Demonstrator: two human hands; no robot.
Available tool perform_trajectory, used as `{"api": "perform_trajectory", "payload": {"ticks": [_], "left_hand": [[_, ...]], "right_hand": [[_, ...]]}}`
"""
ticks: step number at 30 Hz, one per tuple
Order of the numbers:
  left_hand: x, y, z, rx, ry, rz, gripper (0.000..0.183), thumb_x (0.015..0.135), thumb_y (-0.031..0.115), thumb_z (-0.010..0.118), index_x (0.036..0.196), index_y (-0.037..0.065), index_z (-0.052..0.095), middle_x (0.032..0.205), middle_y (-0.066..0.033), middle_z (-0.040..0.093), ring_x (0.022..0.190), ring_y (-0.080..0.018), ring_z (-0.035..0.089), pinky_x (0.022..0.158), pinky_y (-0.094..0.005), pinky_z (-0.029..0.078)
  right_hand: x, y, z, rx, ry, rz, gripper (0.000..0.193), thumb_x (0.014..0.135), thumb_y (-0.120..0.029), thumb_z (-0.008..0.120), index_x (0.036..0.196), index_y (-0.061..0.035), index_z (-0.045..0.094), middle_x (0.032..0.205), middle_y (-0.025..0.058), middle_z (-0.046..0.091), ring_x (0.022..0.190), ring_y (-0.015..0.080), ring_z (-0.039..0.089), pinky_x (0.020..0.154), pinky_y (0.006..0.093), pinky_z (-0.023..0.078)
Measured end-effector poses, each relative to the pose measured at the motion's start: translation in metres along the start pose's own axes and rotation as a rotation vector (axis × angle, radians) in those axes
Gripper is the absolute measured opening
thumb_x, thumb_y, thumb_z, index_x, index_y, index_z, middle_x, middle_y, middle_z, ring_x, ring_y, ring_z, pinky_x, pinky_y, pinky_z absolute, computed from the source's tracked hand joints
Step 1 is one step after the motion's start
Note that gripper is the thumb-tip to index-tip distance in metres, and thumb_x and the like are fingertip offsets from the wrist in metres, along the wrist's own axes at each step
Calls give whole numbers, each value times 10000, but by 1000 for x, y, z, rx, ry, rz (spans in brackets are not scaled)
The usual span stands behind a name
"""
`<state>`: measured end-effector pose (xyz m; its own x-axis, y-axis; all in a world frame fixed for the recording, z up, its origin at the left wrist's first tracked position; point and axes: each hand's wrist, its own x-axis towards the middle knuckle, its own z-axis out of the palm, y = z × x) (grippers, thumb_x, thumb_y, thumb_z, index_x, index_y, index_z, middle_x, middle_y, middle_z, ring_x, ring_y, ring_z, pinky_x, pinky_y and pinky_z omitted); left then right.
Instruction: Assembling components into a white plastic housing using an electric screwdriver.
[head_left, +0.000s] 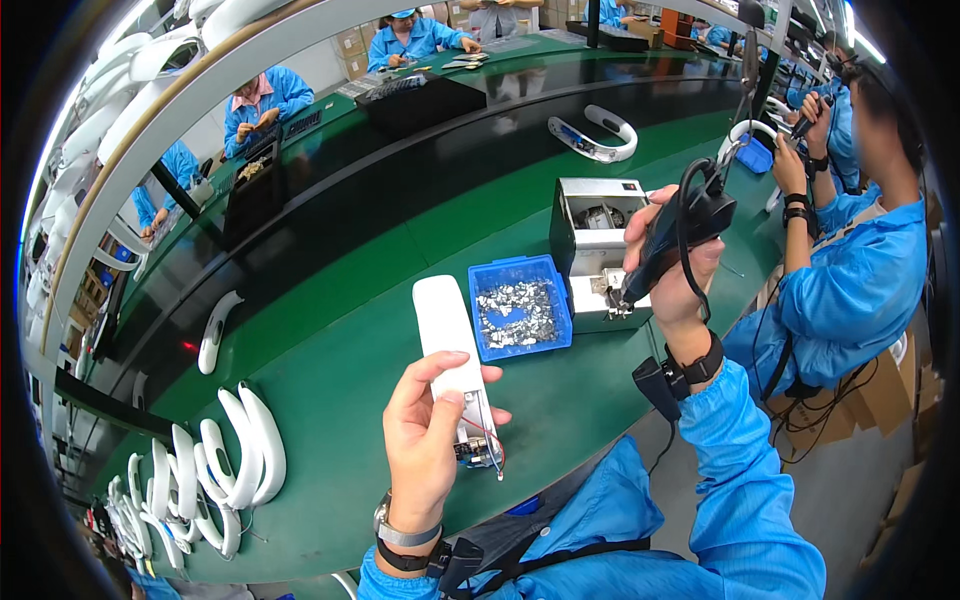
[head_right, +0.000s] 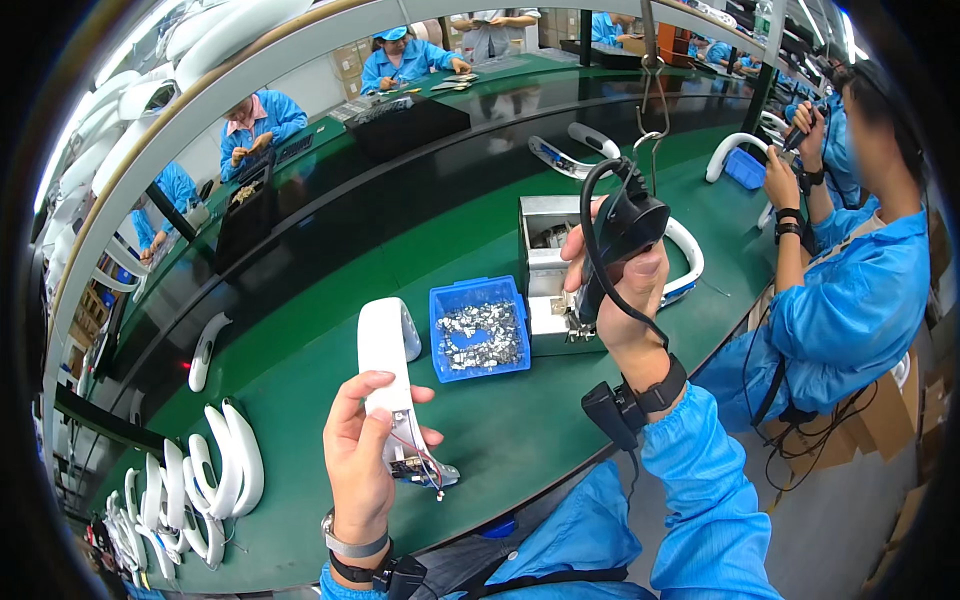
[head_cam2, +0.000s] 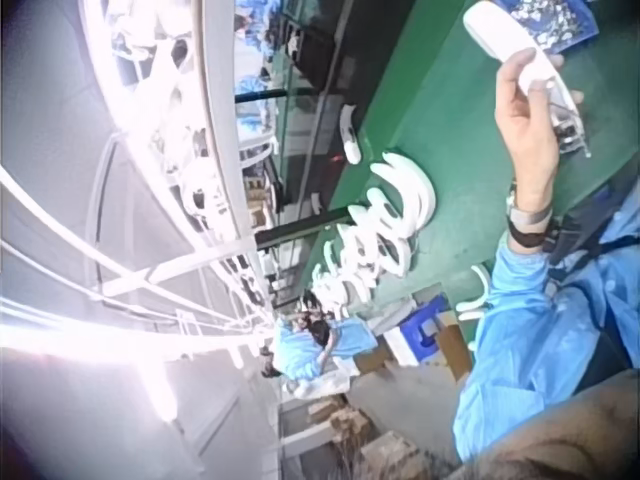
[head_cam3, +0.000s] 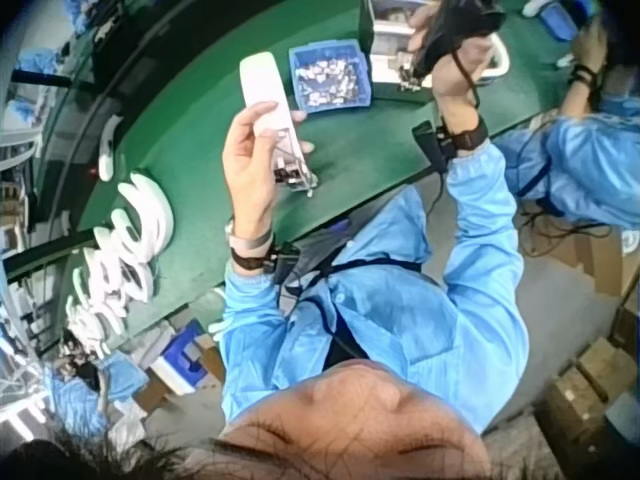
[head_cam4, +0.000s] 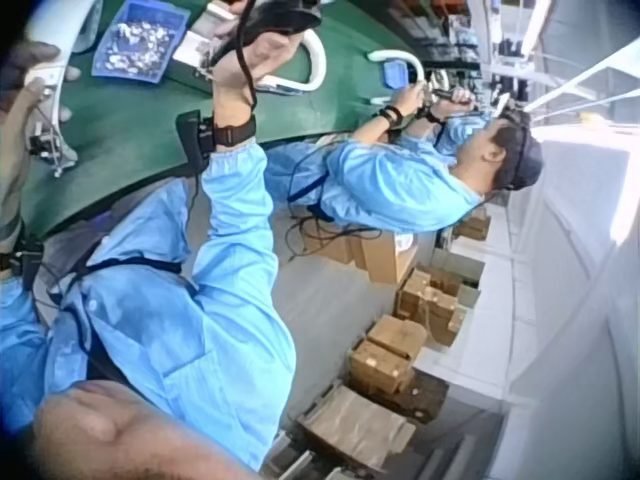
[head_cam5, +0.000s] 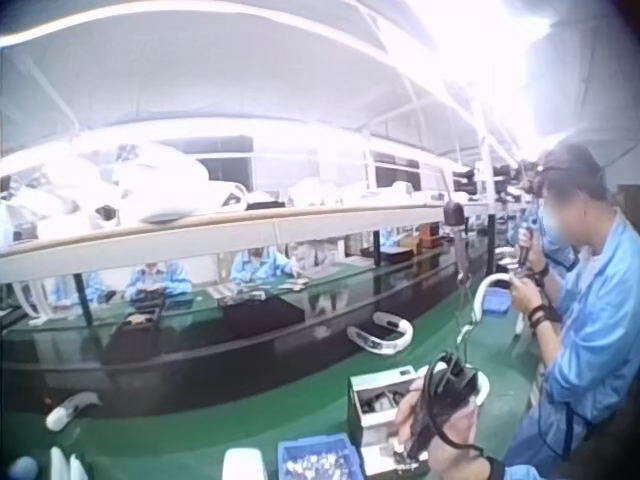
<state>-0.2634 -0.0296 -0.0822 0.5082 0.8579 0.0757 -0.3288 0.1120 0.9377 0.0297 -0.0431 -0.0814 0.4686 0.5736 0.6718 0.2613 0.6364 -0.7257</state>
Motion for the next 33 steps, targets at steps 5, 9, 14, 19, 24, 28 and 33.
{"api": "perform_trajectory", "payload": {"ticks": [5,9,14,19,24,28,33], "left_hand": [[0,-1,1,9,8,6,288,991,13,442,1270,-8,507,1103,-238,669,782,-259,724,646,-313,612],[-1,-1,0,-2,28,-4,285,987,11,442,1263,-9,512,1097,-240,668,778,-261,724,643,-308,611],[-1,0,2,-7,19,-8,287,978,8,441,1254,-9,518,1092,-237,667,783,-259,722,655,-318,610],[1,2,3,-10,10,-17,283,980,15,444,1252,-7,523,1092,-232,666,795,-258,721,675,-321,609],[-1,3,-2,-17,3,-6,282,986,21,443,1255,2,523,1094,-225,666,802,-253,721,685,-316,607],[-2,2,-5,-25,-6,-14,278,986,19,441,1250,9,527,1094,-220,666,806,-251,720,693,-320,606],[-1,2,-3,-33,-10,-12,271,984,16,447,1241,7,532,1092,-219,666,809,-252,720,694,-320,605]], "right_hand": [[-5,7,-2,-16,24,9,957,806,-888,390,1194,-21,501,815,121,617,544,118,579,497,219,452],[-14,9,1,-39,62,-10,964,795,-898,387,1181,-21,497,812,118,611,547,123,581,496,220,455],[-21,11,-2,19,87,27,1008,777,-900,415,1156,27,528,841,117,637,584,118,604,520,232,481],[-1,13,-2,8,18,72,953,824,-861,418,1170,21,521,826,112,632,559,109,583,501,227,458],[-3,5,-3,22,16,34,928,835,-861,393,1203,-15,494,826,108,622,549,113,573,502,216,443],[-5,-3,3,-66,18,-19,948,826,-876,371,1185,-7,493,815,106,613,547,112,573,497,216,445],[-7,6,1,-73,34,-10,938,832,-872,363,1171,-8,498,796,98,606,538,111,567,495,213,442]]}}
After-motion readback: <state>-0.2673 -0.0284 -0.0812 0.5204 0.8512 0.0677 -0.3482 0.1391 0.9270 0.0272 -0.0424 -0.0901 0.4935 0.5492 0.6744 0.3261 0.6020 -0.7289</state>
